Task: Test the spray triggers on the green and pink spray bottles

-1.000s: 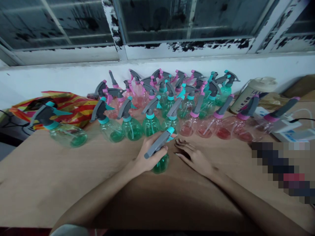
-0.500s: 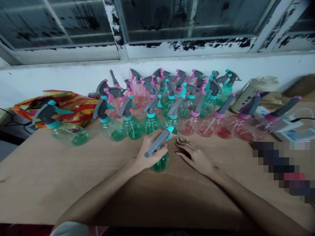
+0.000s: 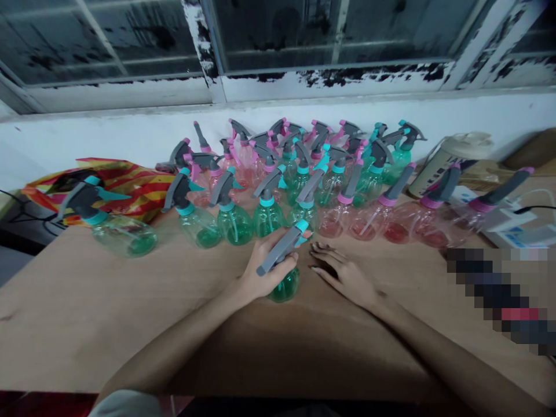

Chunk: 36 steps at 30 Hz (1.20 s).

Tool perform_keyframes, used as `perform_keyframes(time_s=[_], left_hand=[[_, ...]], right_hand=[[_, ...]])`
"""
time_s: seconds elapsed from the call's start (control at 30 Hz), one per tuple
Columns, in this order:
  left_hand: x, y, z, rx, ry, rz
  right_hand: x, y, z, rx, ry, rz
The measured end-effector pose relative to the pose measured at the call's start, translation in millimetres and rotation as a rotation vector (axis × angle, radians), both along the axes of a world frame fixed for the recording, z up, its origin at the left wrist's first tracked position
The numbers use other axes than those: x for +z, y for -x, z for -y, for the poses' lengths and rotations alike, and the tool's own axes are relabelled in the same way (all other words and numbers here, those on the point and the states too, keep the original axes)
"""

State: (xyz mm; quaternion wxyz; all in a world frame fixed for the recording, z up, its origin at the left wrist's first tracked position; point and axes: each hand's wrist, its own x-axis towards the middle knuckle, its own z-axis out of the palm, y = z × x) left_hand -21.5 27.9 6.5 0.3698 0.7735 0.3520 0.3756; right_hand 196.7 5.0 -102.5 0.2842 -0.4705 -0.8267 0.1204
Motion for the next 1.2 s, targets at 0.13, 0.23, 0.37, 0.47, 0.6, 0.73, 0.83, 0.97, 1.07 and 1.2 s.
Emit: perform_keyframes(time_s=[0.13, 0.23, 0.37, 0.47, 0.6, 0.73, 0.83, 0.97, 1.07, 1.2], left_hand=[[0.7, 1.5, -1.0, -0.034, 0.006, 0.015], [2.6, 1.1, -1.1, -0.006, -0.021, -0.002], [4.0, 0.2, -1.5, 0.003, -0.035, 0.002], [4.7, -0.4, -1.0, 0.000, -0.036, -0.003], [6.4, -1.7, 2.4, 0.009, -0.008, -0.018], [6.5, -2.6, 5.3, 0.044, 0.010, -0.027], [4.8, -2.4, 5.0, 0.055, 0.008, -0.023], [2.1, -1.6, 3.1, 0.054, 0.003, -0.020], [1.2, -1.0, 1.5, 0.037, 0.001, -0.016], [2.0, -0.3, -0.9, -0.015, -0.011, -0.014]], right_hand=[[0.2, 0.0, -0.2, 0.003, -0.001, -0.004], [1.1, 0.3, 0.0, 0.000, -0.003, -0.010], [1.6, 0.2, 0.2, 0.001, -0.006, -0.016], [1.3, 0.2, 0.1, 0.001, -0.006, -0.014], [0.4, 0.2, 0.0, -0.001, -0.004, -0.007], [-0.3, 0.0, -0.4, 0.000, -0.005, -0.004], [0.1, -0.1, -0.5, 0.004, -0.008, -0.006], [1.6, 0.0, -0.3, 0.007, -0.006, -0.009], [1.6, 0.1, -0.4, 0.005, -0.006, -0.011], [0.1, -0.2, -1.0, 0.004, -0.011, -0.017]])
